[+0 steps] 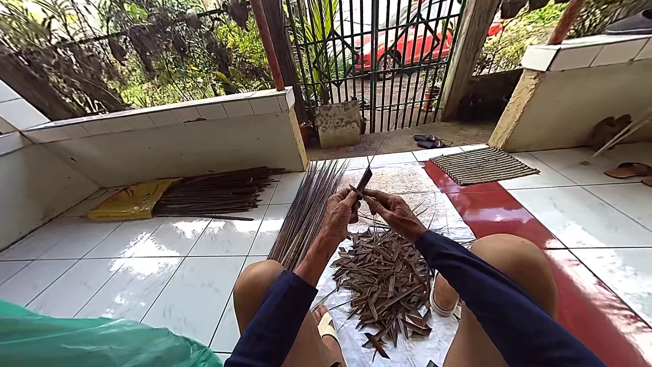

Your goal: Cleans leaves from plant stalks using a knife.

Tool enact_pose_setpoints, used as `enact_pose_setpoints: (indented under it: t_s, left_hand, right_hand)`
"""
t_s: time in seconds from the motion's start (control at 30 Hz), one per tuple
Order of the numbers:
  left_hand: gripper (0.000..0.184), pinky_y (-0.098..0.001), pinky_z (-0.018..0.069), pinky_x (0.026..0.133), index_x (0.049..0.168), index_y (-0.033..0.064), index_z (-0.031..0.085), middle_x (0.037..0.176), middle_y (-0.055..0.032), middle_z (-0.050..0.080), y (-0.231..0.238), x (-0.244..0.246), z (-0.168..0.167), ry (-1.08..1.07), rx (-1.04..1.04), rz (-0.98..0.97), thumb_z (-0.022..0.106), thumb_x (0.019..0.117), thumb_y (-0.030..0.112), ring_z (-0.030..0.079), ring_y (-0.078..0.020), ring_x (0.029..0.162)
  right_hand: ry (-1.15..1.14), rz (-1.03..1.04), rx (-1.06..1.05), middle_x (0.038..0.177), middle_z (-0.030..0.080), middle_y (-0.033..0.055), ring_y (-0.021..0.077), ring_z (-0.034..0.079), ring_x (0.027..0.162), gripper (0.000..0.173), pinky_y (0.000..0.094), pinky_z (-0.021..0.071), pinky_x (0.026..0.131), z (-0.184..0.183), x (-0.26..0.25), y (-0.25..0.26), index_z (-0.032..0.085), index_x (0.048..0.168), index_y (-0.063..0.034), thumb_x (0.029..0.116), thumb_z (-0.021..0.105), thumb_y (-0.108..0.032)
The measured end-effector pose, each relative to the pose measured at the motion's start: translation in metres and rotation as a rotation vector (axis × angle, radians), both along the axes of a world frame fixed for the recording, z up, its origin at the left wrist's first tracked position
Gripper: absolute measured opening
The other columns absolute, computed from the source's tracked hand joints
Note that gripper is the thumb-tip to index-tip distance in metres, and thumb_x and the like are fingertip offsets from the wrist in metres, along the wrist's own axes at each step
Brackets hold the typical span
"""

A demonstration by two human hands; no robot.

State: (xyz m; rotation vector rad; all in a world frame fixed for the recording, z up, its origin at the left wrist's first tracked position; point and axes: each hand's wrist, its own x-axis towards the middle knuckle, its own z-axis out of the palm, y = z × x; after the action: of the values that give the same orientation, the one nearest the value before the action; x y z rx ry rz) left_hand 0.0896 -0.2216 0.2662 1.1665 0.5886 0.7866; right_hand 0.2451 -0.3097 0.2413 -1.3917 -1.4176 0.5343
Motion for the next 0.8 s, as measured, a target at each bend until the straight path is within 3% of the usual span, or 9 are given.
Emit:
enact_pose_setpoints:
  t_s: [0.13,0.37,0.43,0.53,0.67,0.8]
  left_hand:
    - [0.021,-0.0173,0.0271,0.039,0.093,0.0051,0.059,0.057,0.0032,0.039,-0.001,-0.003,0.005,-0.009,-0.068,-0.051,0.047,0.1088,0.014,0.03,-0.0038,0.041]
    - [0.025,-0.016,0.0243,0.037,0.085,0.0078,0.056,0.054,0.0058,0.034,0.001,-0.011,0.012,-0.041,-0.195,-0.147,0.046,0.1075,0.013,0.028,-0.0026,0.039]
    - [0.027,-0.0158,0.0242,0.037,0.085,0.0079,0.056,0.054,0.0062,0.033,0.002,-0.012,0.013,-0.052,-0.213,-0.174,0.045,0.1081,0.014,0.028,-0.0023,0.039]
    - [0.028,-0.0155,0.0237,0.036,0.086,0.008,0.056,0.054,0.0068,0.033,0.002,-0.016,0.013,-0.067,-0.226,-0.224,0.044,0.1092,0.017,0.027,-0.002,0.039]
    - [0.027,-0.0156,0.0247,0.036,0.09,0.006,0.058,0.054,0.0065,0.034,0.001,-0.018,0.012,-0.061,-0.216,-0.213,0.045,0.1095,0.018,0.028,-0.0021,0.038]
    - [0.025,-0.0168,0.0254,0.037,0.094,0.0045,0.061,0.055,0.0049,0.036,-0.003,-0.016,0.011,0.001,-0.146,-0.153,0.048,0.1093,0.019,0.029,-0.0033,0.04]
  right_hand:
    - [0.0,0.011,0.02,0.085,0.068,-0.0007,0.0072,0.057,0.068,0.032,0.0273,0.0496,0.068,0.004,0.001,-0.002,0.069,0.135,-0.0198,0.107,0.056,-0.029]
    - [-0.039,0.003,0.029,0.105,0.074,-0.0021,0.0053,0.062,0.076,0.032,0.027,0.0524,0.075,0.008,0.002,-0.004,0.069,0.135,-0.0197,0.1066,0.057,-0.027]
    - [-0.051,0.004,0.036,0.105,0.074,-0.0025,0.0052,0.062,0.076,0.031,0.0265,0.052,0.074,0.01,0.003,-0.005,0.069,0.135,-0.0195,0.1065,0.057,-0.026]
    - [-0.072,-0.007,0.038,0.096,0.072,-0.0024,0.0052,0.058,0.071,0.031,0.0271,0.0497,0.071,0.009,0.005,-0.005,0.07,0.134,-0.0209,0.1069,0.056,-0.028]
    - [-0.093,-0.028,0.042,0.106,0.074,-0.0031,0.0044,0.062,0.075,0.032,0.0276,0.0519,0.074,0.009,0.006,-0.005,0.07,0.134,-0.0201,0.1065,0.057,-0.029]
    - [-0.156,-0.13,0.046,0.109,0.075,-0.0024,0.0081,0.066,0.081,0.032,0.0357,0.0547,0.078,0.001,0.004,-0.001,0.07,0.134,-0.0245,0.1056,0.059,-0.034]
